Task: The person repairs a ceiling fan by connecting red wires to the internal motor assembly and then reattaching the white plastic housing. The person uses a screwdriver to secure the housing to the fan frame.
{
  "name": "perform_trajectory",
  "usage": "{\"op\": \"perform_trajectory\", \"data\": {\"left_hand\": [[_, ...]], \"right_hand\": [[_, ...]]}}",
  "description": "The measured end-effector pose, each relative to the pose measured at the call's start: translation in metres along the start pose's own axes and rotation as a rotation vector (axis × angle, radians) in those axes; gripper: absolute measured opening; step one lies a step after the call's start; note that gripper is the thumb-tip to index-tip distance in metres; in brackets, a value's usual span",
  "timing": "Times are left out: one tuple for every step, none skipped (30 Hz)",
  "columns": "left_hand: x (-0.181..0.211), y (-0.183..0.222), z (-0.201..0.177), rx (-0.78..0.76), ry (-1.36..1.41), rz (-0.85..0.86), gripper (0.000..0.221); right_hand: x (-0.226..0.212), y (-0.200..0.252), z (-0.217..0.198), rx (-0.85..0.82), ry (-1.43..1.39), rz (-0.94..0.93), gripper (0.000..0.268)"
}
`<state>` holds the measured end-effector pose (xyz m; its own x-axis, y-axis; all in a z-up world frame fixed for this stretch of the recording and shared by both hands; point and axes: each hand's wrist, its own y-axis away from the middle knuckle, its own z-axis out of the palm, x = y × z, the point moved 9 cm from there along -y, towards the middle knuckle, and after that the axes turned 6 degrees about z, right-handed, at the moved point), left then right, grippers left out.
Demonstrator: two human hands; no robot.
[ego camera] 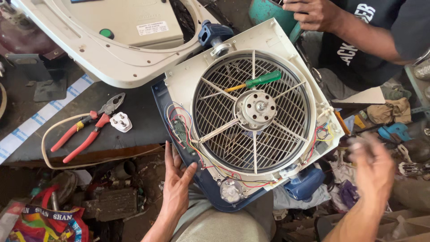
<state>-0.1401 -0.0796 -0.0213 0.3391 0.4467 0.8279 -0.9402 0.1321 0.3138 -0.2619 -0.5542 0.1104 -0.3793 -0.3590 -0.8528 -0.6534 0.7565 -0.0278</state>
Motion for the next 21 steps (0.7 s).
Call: {"op": "perform_trajectory", "data": {"left_hand": [[-0.002,-0.001,0.000,-0.013,0.021,-0.001,0.093],[-0.005,0.000,0.002,-0.028,0.041,-0.007,0.088],[-0.009,0.001,0.003,-0.044,0.062,-0.012,0.083],[-0.012,0.000,0.003,-0.050,0.052,-0.004,0.081],[-0.014,-0.002,0.004,-0.057,0.042,0.005,0.079],[-0.015,-0.003,0.003,-0.061,0.032,0.018,0.077],[-0.016,-0.003,0.002,-0.072,0.041,0.021,0.076],[-0.016,-0.005,0.001,-0.079,0.053,0.028,0.075],[-0.017,-0.005,0.000,-0.086,0.064,0.034,0.074],[-0.015,-0.005,-0.001,-0.090,0.057,0.054,0.074],[-0.014,-0.006,0.000,-0.094,0.050,0.074,0.073],[-0.012,-0.007,0.001,-0.100,0.042,0.093,0.072],[-0.013,-0.007,0.000,-0.090,0.031,0.077,0.072],[-0.015,-0.007,-0.001,-0.077,0.018,0.060,0.072],[-0.016,-0.007,-0.002,-0.065,0.005,0.042,0.072],[-0.015,-0.007,-0.001,-0.072,0.015,0.046,0.072],[-0.015,-0.007,-0.001,-0.078,0.025,0.050,0.072],[-0.015,-0.007,-0.001,-0.084,0.035,0.049,0.073],[-0.017,-0.008,-0.003,-0.078,0.042,0.036,0.073],[-0.019,-0.009,-0.004,-0.072,0.049,0.019,0.073],[-0.021,-0.009,-0.005,-0.067,0.056,0.003,0.074]], "right_hand": [[-0.023,-0.002,-0.001,0.007,0.036,-0.093,0.045],[-0.045,-0.001,0.000,0.017,0.076,-0.182,0.044],[-0.066,-0.001,0.008,0.026,0.117,-0.271,0.044],[-0.083,-0.006,0.027,-0.047,0.052,-0.318,0.043],[-0.101,-0.012,0.046,-0.120,-0.014,-0.363,0.042],[-0.119,-0.018,0.069,-0.183,0.033,-0.416,0.043],[-0.135,-0.021,0.091,-0.246,0.080,-0.468,0.044],[-0.152,-0.024,0.110,-0.259,0.195,-0.557,0.044],[-0.165,-0.025,0.129,-0.272,0.311,-0.646,0.043],[-0.177,-0.028,0.150,-0.320,0.329,-0.718,0.043],[-0.188,-0.031,0.167,-0.369,0.348,-0.789,0.043],[-0.196,-0.034,0.182,-0.427,0.380,-0.861,0.044],[-0.201,-0.037,0.198,-0.484,0.413,-0.934,0.046],[-0.202,-0.036,0.211,-0.544,0.445,-1.004,0.047],[-0.198,-0.041,0.220,-0.588,0.452,-0.968,0.046],[-0.194,-0.047,0.229,-0.634,0.459,-0.935,0.044],[-0.189,-0.052,0.235,-0.680,0.465,-0.902,0.043],[-0.184,-0.058,0.237,-0.688,0.486,-0.873,0.041],[-0.179,-0.065,0.237,-0.696,0.506,-0.843,0.039],[-0.174,-0.071,0.234,-0.704,0.528,-0.811,0.037],[-0.171,-0.079,0.228,-0.720,0.482,-0.755,0.038]]}}
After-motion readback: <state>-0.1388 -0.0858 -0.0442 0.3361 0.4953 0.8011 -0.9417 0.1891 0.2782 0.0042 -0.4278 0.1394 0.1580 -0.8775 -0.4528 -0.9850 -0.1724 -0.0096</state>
